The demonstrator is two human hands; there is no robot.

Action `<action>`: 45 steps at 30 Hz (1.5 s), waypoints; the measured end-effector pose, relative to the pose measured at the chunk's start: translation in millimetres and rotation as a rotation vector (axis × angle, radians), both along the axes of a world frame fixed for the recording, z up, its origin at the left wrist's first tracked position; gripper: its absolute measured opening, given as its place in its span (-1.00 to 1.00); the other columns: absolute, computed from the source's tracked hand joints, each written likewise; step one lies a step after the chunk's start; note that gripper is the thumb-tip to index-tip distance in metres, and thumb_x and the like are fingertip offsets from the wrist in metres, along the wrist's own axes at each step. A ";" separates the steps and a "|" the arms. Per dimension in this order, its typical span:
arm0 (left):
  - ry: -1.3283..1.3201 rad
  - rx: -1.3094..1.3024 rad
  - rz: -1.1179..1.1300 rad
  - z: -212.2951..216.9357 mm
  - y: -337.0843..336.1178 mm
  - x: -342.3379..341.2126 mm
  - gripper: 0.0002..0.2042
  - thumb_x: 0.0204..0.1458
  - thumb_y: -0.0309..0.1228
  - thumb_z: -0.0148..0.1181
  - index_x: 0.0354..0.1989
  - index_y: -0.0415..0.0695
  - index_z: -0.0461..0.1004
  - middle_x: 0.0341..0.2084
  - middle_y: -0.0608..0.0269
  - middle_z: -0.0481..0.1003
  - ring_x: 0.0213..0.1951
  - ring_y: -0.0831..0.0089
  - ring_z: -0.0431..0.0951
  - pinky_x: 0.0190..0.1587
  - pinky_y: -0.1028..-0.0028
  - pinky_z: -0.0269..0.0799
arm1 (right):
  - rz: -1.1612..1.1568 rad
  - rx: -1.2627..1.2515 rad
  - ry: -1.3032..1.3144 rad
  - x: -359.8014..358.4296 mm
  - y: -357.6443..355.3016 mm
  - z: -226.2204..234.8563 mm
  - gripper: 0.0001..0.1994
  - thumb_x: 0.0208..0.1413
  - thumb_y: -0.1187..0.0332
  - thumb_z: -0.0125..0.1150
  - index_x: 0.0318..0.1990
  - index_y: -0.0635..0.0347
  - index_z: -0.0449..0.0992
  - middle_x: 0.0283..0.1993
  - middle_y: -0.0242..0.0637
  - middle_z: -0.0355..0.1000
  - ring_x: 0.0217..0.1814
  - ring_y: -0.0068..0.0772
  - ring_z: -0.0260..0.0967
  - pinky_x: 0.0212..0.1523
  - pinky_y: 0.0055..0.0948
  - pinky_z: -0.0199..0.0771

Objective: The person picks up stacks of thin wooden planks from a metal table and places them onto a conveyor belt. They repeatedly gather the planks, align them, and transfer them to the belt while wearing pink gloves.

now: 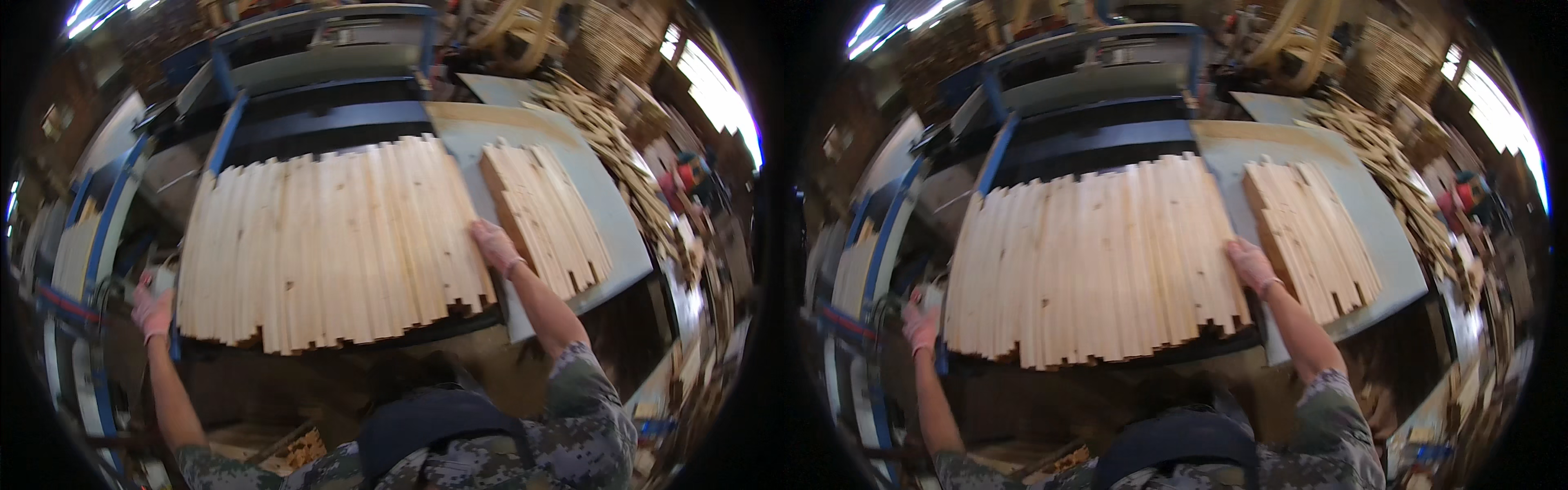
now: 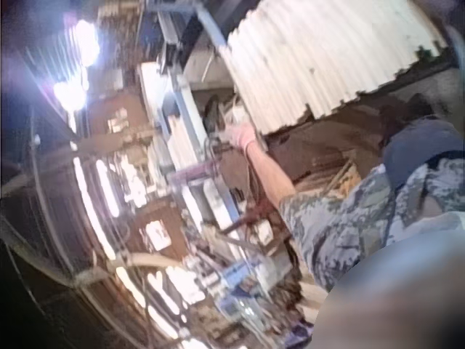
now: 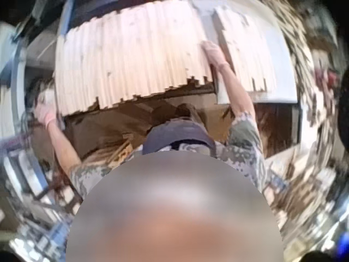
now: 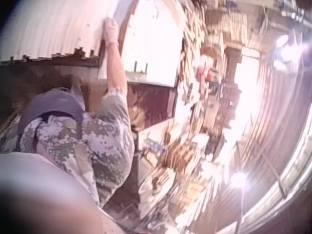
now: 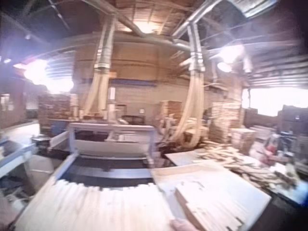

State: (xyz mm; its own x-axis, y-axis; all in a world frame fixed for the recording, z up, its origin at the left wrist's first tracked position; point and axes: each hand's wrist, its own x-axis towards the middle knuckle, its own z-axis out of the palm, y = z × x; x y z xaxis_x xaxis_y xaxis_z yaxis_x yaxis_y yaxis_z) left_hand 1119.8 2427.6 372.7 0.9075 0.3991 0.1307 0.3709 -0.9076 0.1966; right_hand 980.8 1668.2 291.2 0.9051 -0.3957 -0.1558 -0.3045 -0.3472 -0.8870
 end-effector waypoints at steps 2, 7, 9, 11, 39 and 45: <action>-0.167 -0.063 -0.018 -19.1 52.0 11.2 -0.15 0.24 -0.07 0.27 0.57 -0.31 0.10 0.53 -0.15 0.21 0.53 -0.04 0.19 0.54 0.13 0.10 | 0.021 0.017 -0.119 19.6 0.2 -22.4 -0.45 0.50 0.02 0.04 0.36 0.30 0.46 0.23 -0.02 0.58 0.29 -0.25 0.46 0.34 -0.33 0.37; -0.534 -1.007 -0.388 -47.0 -12.8 -82.0 -0.44 0.42 -0.39 0.10 0.53 -0.35 0.21 0.50 -0.01 0.27 0.49 0.24 0.27 0.49 0.33 0.24 | -0.043 0.152 0.087 -4.6 29.3 -11.5 -0.34 0.43 -0.02 0.15 0.44 0.36 0.36 0.16 0.09 0.60 0.21 -0.08 0.51 0.27 -0.26 0.40; -0.377 -1.142 -0.611 -44.7 -92.0 -109.9 -0.52 0.45 -0.32 0.04 0.43 -0.35 0.36 0.36 -0.02 0.45 0.38 0.24 0.45 0.49 0.30 0.31 | -0.001 0.008 -0.141 -20.2 14.9 -20.0 -0.31 0.41 -0.04 0.19 0.44 0.37 0.36 0.20 0.09 0.57 0.24 -0.05 0.49 0.27 -0.23 0.39; -0.219 -1.264 -0.725 -26.5 -172.3 -144.1 -0.52 0.47 -0.30 0.01 0.43 -0.36 0.35 0.33 -0.12 0.46 0.35 0.12 0.51 0.45 0.17 0.40 | -0.049 -0.085 -0.121 -26.1 7.4 -34.8 -0.24 0.40 -0.06 0.21 0.48 0.43 0.28 0.43 0.13 0.43 0.48 -0.01 0.38 0.44 -0.30 0.32; 0.308 -1.540 -1.027 -129.8 -675.5 -213.6 -0.25 0.32 -0.42 0.09 0.63 -0.34 -0.06 0.54 -0.12 0.18 0.56 0.14 0.14 0.59 0.24 -0.04 | -0.068 0.324 -0.243 -323.2 -153.3 62.4 -0.38 0.36 0.24 0.34 0.51 0.15 0.36 0.29 -0.19 0.57 0.32 -0.42 0.44 0.42 -0.40 0.40; 0.259 -1.422 -0.820 -155.4 -747.3 -197.5 -0.29 0.36 -0.31 0.08 0.65 -0.14 0.00 0.18 0.03 0.53 0.09 0.25 0.55 0.22 0.30 0.45 | -0.312 0.244 -0.476 -288.7 -264.7 52.3 -0.68 0.36 0.28 0.30 0.13 0.29 0.67 0.44 -0.21 0.47 0.33 -0.33 0.46 0.40 -0.33 0.41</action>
